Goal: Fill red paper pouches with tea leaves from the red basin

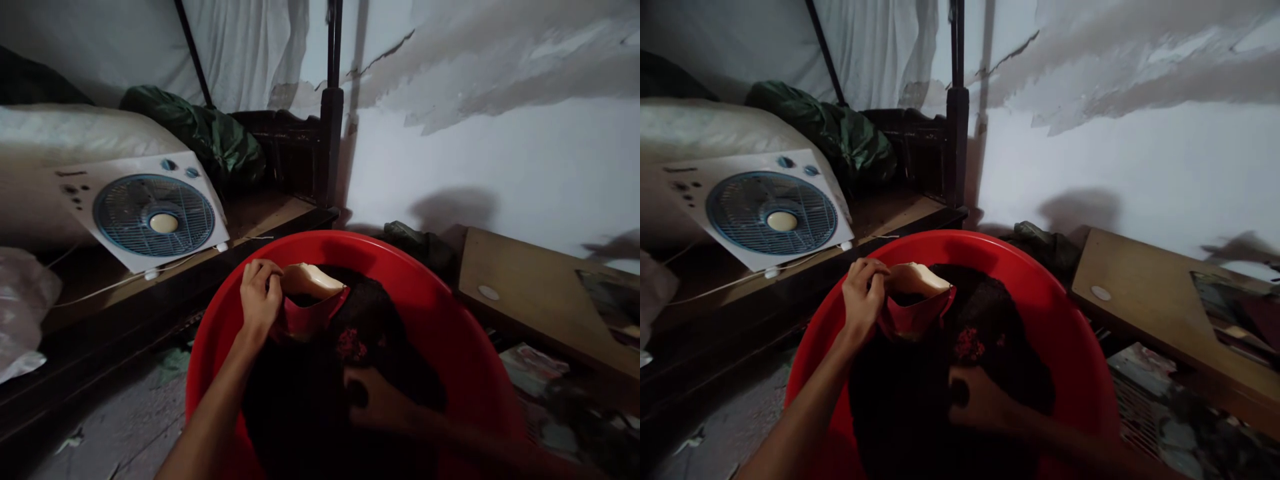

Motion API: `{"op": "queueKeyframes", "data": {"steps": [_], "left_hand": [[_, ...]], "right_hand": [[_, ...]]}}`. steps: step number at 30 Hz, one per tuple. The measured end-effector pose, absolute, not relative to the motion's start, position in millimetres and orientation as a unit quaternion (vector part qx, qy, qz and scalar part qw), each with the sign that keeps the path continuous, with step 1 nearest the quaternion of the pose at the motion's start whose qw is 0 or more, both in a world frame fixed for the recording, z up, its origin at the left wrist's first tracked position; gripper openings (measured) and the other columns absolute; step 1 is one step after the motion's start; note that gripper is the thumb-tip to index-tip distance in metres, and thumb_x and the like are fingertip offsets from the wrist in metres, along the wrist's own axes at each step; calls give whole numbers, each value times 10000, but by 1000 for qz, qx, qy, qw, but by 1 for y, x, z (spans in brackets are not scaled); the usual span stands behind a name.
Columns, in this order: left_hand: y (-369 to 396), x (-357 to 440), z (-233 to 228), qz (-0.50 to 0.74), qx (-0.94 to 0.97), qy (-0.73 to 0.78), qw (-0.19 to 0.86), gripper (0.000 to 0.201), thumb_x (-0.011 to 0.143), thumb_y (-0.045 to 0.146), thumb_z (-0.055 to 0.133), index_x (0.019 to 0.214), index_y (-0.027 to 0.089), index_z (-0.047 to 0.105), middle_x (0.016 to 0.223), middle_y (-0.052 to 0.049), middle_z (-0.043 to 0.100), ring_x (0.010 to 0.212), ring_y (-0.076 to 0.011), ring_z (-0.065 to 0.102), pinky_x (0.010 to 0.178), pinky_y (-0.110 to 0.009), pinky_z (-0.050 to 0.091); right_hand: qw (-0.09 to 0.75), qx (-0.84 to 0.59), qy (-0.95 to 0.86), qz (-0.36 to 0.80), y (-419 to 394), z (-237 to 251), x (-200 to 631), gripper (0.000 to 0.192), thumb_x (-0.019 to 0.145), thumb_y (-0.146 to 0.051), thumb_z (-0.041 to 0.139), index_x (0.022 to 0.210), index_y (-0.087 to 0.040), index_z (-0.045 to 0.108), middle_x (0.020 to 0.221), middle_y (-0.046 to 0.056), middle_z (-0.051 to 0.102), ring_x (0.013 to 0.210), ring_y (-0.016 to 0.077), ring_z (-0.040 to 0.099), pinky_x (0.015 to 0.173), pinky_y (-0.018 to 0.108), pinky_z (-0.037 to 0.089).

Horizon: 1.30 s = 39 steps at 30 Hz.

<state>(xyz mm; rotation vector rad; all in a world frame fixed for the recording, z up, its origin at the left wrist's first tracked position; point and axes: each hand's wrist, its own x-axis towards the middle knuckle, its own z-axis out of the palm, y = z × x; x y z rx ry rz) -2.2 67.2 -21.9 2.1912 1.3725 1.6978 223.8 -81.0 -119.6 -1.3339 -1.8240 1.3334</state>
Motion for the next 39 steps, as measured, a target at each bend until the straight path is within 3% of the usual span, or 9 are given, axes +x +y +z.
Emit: {"op": "queueKeyframes", "data": {"steps": [3, 7, 11, 16, 21, 26, 32, 35, 39], "left_hand": [[66, -2, -22, 549, 712, 438, 35, 228, 841, 104, 461, 723, 219, 619, 845, -21, 625, 855, -190, 568, 794, -339, 449], [66, -1, -22, 538, 733, 413, 49, 231, 870, 120, 436, 762, 219, 613, 848, -23, 626, 860, -188, 576, 800, -340, 451], [65, -2, -22, 526, 742, 413, 44, 224, 898, 152, 425, 781, 222, 602, 864, -33, 631, 862, -199, 565, 792, -353, 448], [65, -2, -20, 523, 736, 430, 29, 227, 879, 130, 424, 776, 226, 601, 868, -33, 626, 874, -209, 555, 806, -364, 452], [66, 0, -20, 502, 743, 441, 34, 214, 867, 107, 439, 754, 219, 582, 866, -38, 612, 870, -209, 547, 805, -364, 447], [65, 2, -23, 489, 750, 445, 31, 236, 892, 111, 420, 757, 214, 583, 855, -40, 616, 852, -207, 529, 781, -357, 433], [63, 2, -23, 496, 749, 438, 27, 234, 890, 122, 422, 761, 216, 593, 853, -33, 625, 858, -199, 537, 811, -353, 449], [62, 3, -22, 495, 751, 436, 27, 231, 896, 136, 422, 758, 217, 589, 849, -35, 627, 848, -203, 532, 799, -357, 448], [64, 2, -22, 497, 750, 436, 29, 233, 895, 159, 423, 746, 224, 590, 834, -37, 627, 843, -211, 532, 805, -368, 451]], "right_hand": [[466, -522, -611, 369, -53, -75, 222, 124, 704, -245, 610, 710, -210, 491, 664, -54, 479, 648, 117, 456, 620, 239, 382], [707, -474, -466, 242, 2, -6, 197, 149, 789, -299, 616, 890, -240, 523, 838, -37, 549, 764, 140, 523, 720, 260, 441], [702, -436, -492, 274, 42, 26, 166, 116, 790, -294, 610, 894, -242, 605, 911, -6, 644, 876, 179, 594, 853, 316, 483], [688, -480, -532, 116, 38, -9, 186, 102, 855, -286, 547, 868, -232, 632, 959, 42, 653, 985, 210, 608, 981, 378, 451], [540, -580, -529, 304, 13, -92, 235, 458, 893, -635, 434, 861, -215, 614, 914, 94, 657, 892, 262, 632, 883, 443, 505], [332, -547, -619, 455, -13, -138, 245, 673, 898, -720, 380, 1202, -175, 631, 1125, 146, 674, 1041, 285, 653, 947, 444, 506], [-106, -459, -787, 398, -41, -170, 244, 954, 737, -736, 662, 1528, -266, 410, 1663, 172, 187, 1501, 459, 205, 1182, 611, 207], [-151, -449, -788, 393, -46, -184, 238, 1103, 671, -804, 668, 1571, -276, 311, 1681, 192, 50, 1506, 512, 87, 1158, 697, 147], [-136, -454, -771, 425, -47, -183, 230, 1243, 565, -790, 759, 1584, -278, 264, 1677, 192, 98, 1501, 488, 166, 1186, 631, 194]]}}
